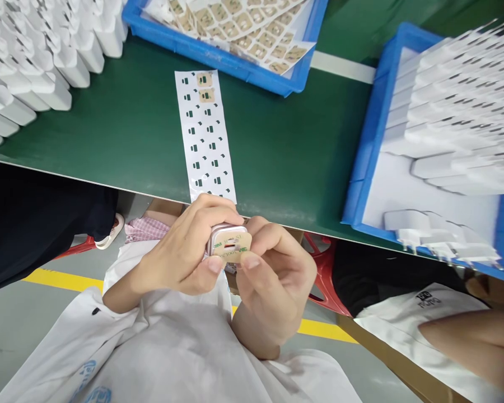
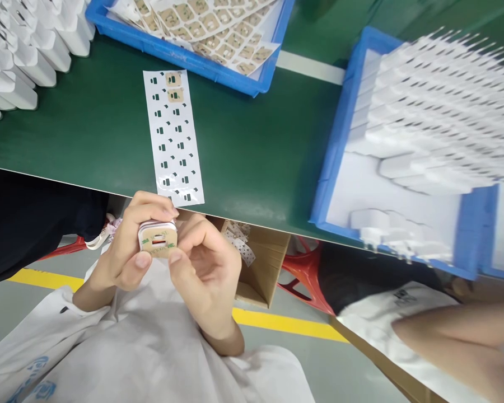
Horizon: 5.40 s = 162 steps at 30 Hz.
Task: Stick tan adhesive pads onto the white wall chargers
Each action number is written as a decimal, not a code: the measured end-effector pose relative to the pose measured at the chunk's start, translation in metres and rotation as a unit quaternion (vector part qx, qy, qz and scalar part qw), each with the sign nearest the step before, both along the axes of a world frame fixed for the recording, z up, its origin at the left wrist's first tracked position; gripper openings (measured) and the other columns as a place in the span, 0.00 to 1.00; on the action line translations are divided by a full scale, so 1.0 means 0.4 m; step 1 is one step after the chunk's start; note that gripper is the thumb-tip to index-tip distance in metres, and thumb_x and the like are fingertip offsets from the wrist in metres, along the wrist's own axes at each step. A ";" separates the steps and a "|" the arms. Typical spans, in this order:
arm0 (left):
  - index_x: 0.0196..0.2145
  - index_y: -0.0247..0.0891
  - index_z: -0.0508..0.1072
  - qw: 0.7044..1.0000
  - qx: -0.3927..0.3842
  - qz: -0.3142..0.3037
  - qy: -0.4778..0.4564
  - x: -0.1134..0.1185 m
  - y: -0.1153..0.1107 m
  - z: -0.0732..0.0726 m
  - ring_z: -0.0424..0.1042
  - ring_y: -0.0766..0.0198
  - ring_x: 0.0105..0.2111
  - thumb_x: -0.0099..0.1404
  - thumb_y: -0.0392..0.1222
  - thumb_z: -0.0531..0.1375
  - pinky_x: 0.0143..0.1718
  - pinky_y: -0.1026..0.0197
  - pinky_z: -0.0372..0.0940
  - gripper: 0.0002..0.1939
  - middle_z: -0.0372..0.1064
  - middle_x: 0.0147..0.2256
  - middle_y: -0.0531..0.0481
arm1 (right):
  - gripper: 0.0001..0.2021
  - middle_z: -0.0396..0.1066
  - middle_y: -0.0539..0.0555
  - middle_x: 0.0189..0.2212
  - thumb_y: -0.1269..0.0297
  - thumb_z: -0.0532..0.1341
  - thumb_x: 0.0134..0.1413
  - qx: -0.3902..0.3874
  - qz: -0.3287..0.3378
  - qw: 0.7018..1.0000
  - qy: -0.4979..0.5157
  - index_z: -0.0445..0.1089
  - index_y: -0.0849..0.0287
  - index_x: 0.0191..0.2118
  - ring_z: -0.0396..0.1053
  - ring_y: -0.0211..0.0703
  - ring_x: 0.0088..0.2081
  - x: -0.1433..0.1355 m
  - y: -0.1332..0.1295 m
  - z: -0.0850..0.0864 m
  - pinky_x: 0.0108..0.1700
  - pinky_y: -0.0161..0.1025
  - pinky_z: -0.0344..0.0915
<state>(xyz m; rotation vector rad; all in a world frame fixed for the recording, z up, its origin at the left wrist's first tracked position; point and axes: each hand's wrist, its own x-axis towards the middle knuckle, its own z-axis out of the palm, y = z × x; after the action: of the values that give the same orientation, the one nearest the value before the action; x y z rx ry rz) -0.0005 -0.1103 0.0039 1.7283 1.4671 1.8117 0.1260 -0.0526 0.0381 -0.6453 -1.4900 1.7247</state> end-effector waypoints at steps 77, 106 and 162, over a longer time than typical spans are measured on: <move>0.34 0.42 0.65 0.971 -0.048 0.003 -0.234 0.057 0.025 -0.057 0.67 0.64 0.30 0.77 0.53 0.54 0.34 0.58 0.66 0.16 0.64 0.31 0.53 | 0.27 0.50 0.42 0.19 0.36 0.64 0.59 0.019 0.042 0.982 -0.181 0.58 0.53 0.27 0.46 0.32 0.21 -0.031 0.073 -0.035 0.22 0.35 0.47; 0.30 0.42 0.63 0.945 -0.194 0.008 -0.265 0.044 0.004 -0.021 0.65 0.59 0.34 0.77 0.67 0.39 0.39 0.53 0.66 0.31 0.64 0.34 0.48 | 0.16 0.68 0.45 0.30 0.73 0.65 0.48 0.077 0.133 0.980 -0.129 0.66 0.50 0.43 0.64 0.37 0.27 0.027 0.067 -0.046 0.28 0.37 0.64; 0.35 0.41 0.67 0.924 -0.163 -0.070 -0.338 0.075 0.034 -0.036 0.61 0.63 0.25 0.66 0.81 0.31 0.25 0.58 0.61 0.44 0.64 0.31 0.49 | 0.17 0.74 0.59 0.50 0.54 0.60 0.70 0.148 -0.059 0.783 -0.601 0.72 0.61 0.53 0.75 0.48 0.48 0.331 0.114 -0.505 0.51 0.51 0.75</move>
<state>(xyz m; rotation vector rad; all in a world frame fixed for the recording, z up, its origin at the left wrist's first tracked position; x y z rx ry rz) 0.0296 -0.0967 -0.0105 0.8841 1.2103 1.7107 0.2585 -0.0071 -0.1641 -1.8008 -2.3781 0.8311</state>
